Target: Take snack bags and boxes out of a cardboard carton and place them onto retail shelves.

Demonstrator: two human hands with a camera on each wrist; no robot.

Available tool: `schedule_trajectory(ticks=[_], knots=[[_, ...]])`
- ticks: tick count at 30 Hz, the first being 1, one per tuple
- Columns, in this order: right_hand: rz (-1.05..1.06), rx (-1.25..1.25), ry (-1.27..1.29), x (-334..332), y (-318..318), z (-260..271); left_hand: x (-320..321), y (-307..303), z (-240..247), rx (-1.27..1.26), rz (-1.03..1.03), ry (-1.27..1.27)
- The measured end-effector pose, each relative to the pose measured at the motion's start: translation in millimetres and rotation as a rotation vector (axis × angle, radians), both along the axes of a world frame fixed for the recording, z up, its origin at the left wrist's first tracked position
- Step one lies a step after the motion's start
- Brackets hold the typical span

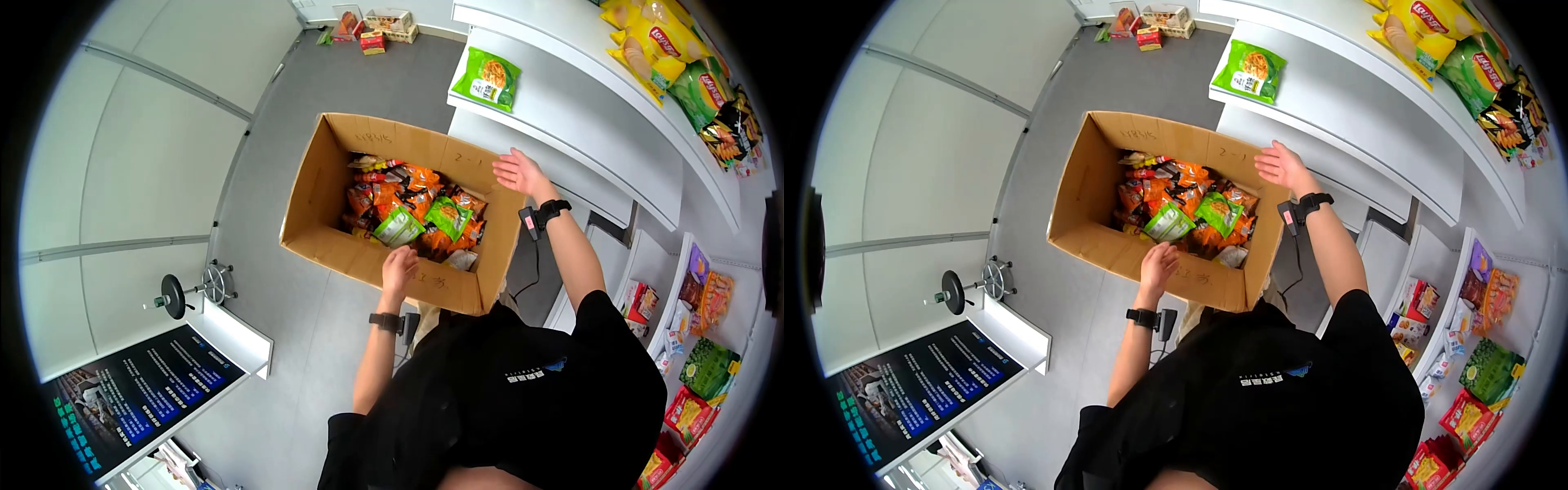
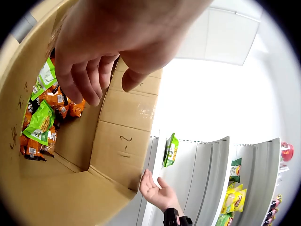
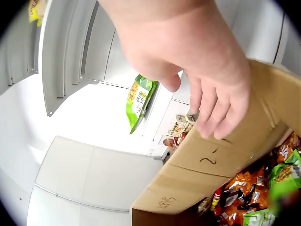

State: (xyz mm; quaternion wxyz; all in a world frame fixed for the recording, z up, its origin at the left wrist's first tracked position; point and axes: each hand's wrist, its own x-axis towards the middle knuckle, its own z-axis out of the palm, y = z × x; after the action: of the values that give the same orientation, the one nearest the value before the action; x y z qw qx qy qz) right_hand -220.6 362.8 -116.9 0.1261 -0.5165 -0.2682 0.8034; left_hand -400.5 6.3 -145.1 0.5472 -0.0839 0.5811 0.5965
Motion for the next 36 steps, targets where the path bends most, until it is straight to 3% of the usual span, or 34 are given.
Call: schedule_trajectory(ticks=[5,8,14,24,27,29,32,36], knots=[[-0.14,0.154,-0.16,23.7,-22.3,-20.3,-1.1,7.3,-6.6,-0.04,-0.003,-0.042],[-0.108,0.252,-0.156,36.0,-27.2,-26.1,0.1,7.5,-18.2,-0.056,-0.017,-0.095],[0.139,0.176,-0.126,43.5,-14.5,-17.6,2.2,11.2,-45.4,-0.077,-0.014,-0.21],[0.241,0.192,-0.294,37.9,3.2,-23.9,-8.1,54.0,-79.2,-0.162,0.101,-0.347],[0.224,0.182,-0.312,39.8,5.6,-25.7,-25.8,73.0,-112.1,-0.239,0.138,-0.301],[0.22,0.166,-0.328,38.3,8.5,-25.9,-40.4,81.5,-158.6,-0.335,0.152,-0.25],[0.2,0.153,-0.355,34.8,12.5,-24.8,-60.9,89.9,-179.4,-0.398,0.115,-0.193],[0.199,0.138,-0.39,33.3,10.2,-22.5,-89.1,85.2,-248.1,-0.522,0.05,-0.003]])
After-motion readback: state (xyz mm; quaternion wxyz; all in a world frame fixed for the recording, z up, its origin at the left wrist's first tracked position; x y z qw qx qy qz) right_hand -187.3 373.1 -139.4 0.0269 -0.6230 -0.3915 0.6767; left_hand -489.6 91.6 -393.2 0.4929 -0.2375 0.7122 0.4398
